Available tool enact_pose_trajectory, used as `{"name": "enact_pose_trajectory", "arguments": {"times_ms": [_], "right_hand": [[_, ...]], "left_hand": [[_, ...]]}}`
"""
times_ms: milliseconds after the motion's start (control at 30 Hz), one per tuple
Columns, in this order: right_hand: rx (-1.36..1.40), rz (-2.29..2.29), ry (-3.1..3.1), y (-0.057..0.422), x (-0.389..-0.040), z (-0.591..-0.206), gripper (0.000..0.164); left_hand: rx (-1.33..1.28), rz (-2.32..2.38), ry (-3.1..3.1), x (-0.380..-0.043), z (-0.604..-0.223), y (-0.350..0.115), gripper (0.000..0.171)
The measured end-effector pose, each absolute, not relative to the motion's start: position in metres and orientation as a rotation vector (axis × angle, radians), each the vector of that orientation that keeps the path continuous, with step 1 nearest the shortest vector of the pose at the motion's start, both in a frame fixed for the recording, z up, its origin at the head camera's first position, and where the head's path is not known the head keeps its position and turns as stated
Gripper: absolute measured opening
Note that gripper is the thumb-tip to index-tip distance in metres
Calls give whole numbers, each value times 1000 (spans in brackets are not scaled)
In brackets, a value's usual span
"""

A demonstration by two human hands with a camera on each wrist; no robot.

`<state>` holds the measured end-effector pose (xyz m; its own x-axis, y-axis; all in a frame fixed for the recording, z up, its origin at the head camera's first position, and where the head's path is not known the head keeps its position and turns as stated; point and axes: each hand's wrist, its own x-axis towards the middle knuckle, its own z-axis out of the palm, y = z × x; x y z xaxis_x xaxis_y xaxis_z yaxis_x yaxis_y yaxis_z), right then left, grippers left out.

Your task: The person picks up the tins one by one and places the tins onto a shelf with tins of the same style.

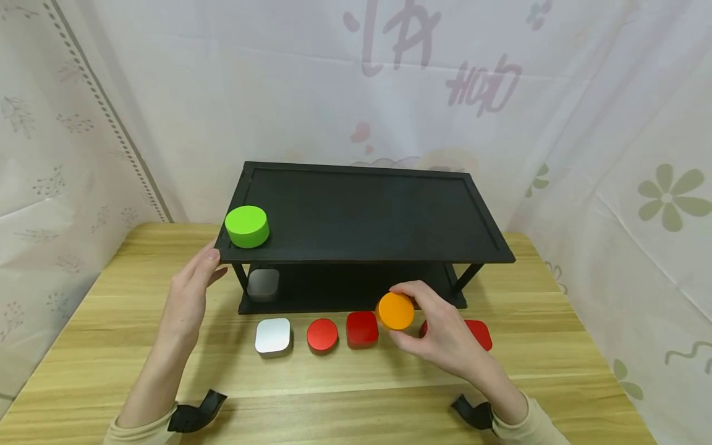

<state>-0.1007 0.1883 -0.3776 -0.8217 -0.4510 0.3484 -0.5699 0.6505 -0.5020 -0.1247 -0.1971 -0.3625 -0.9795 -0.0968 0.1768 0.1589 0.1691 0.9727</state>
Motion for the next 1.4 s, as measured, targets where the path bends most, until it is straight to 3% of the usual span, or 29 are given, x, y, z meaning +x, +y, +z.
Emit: {"name": "enact_pose_trajectory", "arguments": {"times_ms": [1400], "right_hand": [[949,1120,-2411,145,-112,-312,61]], "left_hand": [[-47,-1819,-2327,-123,-362,-199,50]]}}
